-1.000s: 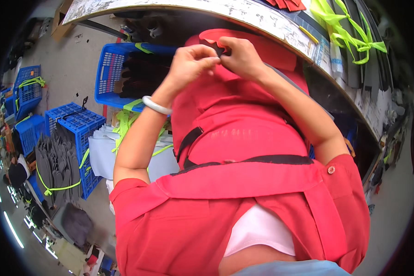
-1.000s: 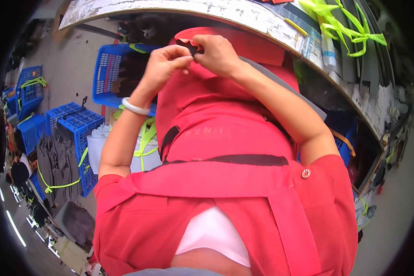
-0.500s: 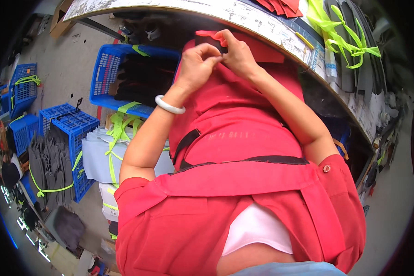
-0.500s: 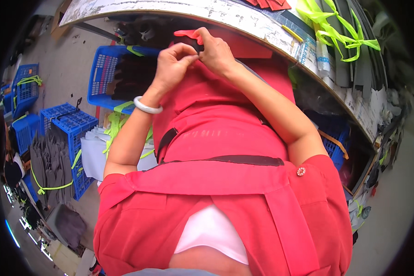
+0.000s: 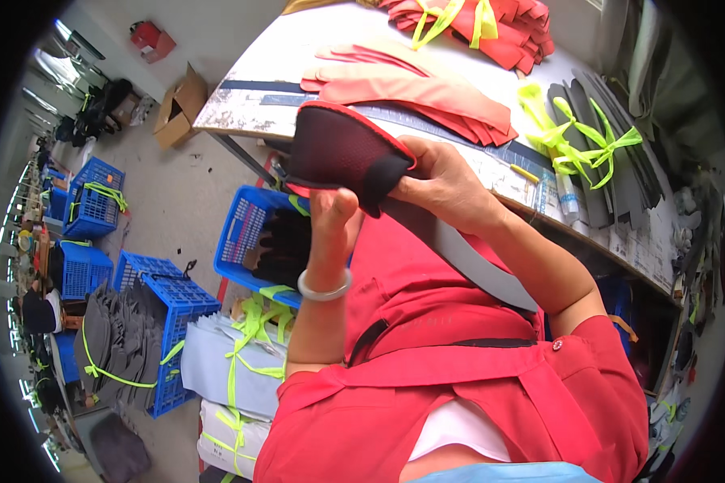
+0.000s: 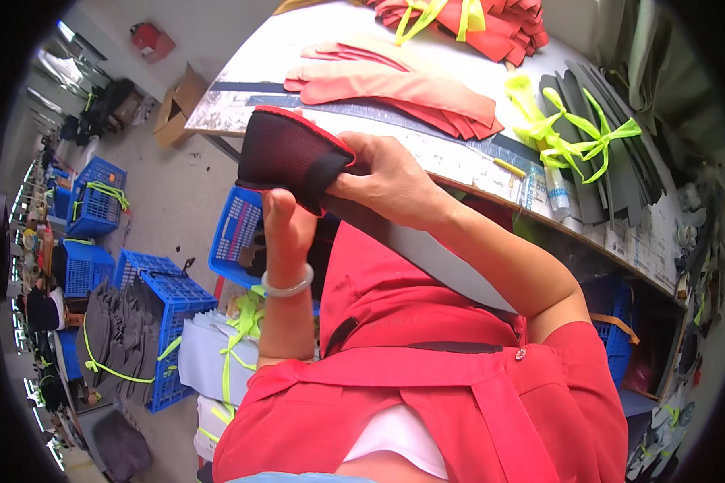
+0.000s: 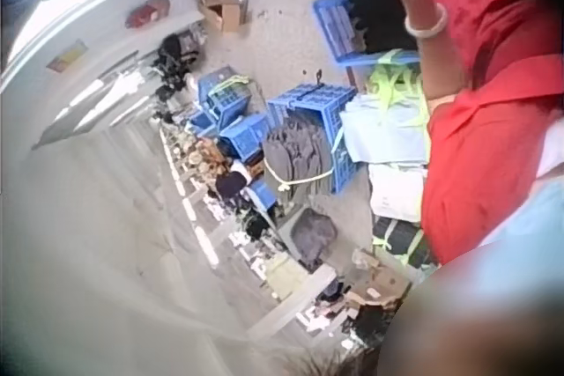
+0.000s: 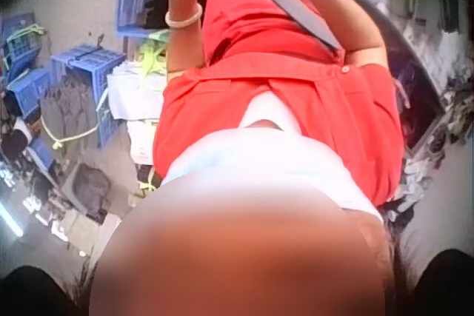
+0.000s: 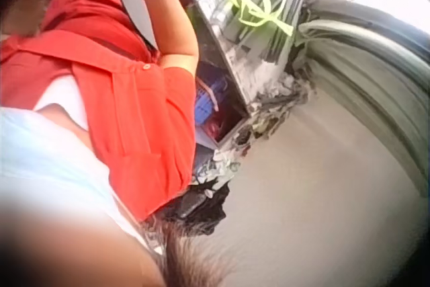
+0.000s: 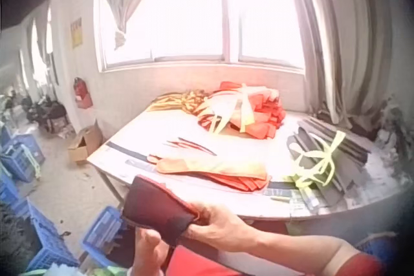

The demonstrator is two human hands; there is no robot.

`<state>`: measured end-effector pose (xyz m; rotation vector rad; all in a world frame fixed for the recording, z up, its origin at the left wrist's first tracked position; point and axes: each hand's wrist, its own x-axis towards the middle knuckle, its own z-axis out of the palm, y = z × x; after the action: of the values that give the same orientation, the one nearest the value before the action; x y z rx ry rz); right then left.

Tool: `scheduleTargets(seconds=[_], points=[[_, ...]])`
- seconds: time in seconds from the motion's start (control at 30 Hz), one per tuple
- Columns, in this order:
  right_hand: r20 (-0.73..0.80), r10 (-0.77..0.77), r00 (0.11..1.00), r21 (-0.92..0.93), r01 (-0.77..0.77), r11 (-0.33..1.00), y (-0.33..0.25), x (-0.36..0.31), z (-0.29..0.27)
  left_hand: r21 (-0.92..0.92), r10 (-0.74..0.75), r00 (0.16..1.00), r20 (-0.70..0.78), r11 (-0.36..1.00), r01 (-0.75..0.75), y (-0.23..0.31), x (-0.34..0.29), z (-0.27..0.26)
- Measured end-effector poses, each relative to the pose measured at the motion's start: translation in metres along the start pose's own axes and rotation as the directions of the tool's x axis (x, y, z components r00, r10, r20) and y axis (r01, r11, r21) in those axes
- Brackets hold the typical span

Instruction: Hand-sewing a black padded strap component in a manufacturing facility.

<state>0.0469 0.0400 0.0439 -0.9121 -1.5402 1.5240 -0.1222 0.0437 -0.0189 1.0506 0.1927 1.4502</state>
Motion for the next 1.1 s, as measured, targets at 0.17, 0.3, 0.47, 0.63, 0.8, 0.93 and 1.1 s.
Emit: scheduleTargets(seconds=[0.17,0.3,0.47,0.63,0.8,0.93,1.1], points=[[-0.185,-0.497,0.848,-0.785,0.176,0.593,0.031,0.017,0.005,-0.701,-0.375,0.913,-0.159,0.694,0.163,-0.040,0.013,0.017],[-0.360,-0.383,0.851,-0.851,-0.130,0.509,0.118,0.057,-0.013,-0.768,-0.481,0.862,-0.160,0.609,0.197,-0.117,-0.007,-0.019],[-0.383,-0.341,0.859,-0.797,-0.120,0.592,0.162,0.039,-0.012,-0.750,-0.580,0.766,-0.276,0.629,0.206,-0.130,-0.026,-0.055],[-0.259,-0.276,0.926,-0.920,-0.149,0.363,0.183,0.066,-0.024,-0.839,-0.655,0.729,-0.199,0.498,0.218,-0.156,-0.024,-0.067],[-0.054,-0.216,0.975,-0.964,0.005,0.266,0.158,-0.002,-0.013,-0.724,-0.638,0.672,-0.376,0.655,0.216,-0.159,-0.031,-0.089],[0.009,0.185,0.983,-0.808,-0.102,0.580,0.172,-0.014,-0.015,-0.670,-0.655,0.655,-0.377,0.681,0.295,-0.177,-0.037,-0.082],[0.066,0.339,0.938,-0.874,-0.110,0.473,0.158,-0.020,-0.027,-0.712,-0.673,0.617,-0.408,0.658,0.246,-0.170,-0.029,-0.077]])
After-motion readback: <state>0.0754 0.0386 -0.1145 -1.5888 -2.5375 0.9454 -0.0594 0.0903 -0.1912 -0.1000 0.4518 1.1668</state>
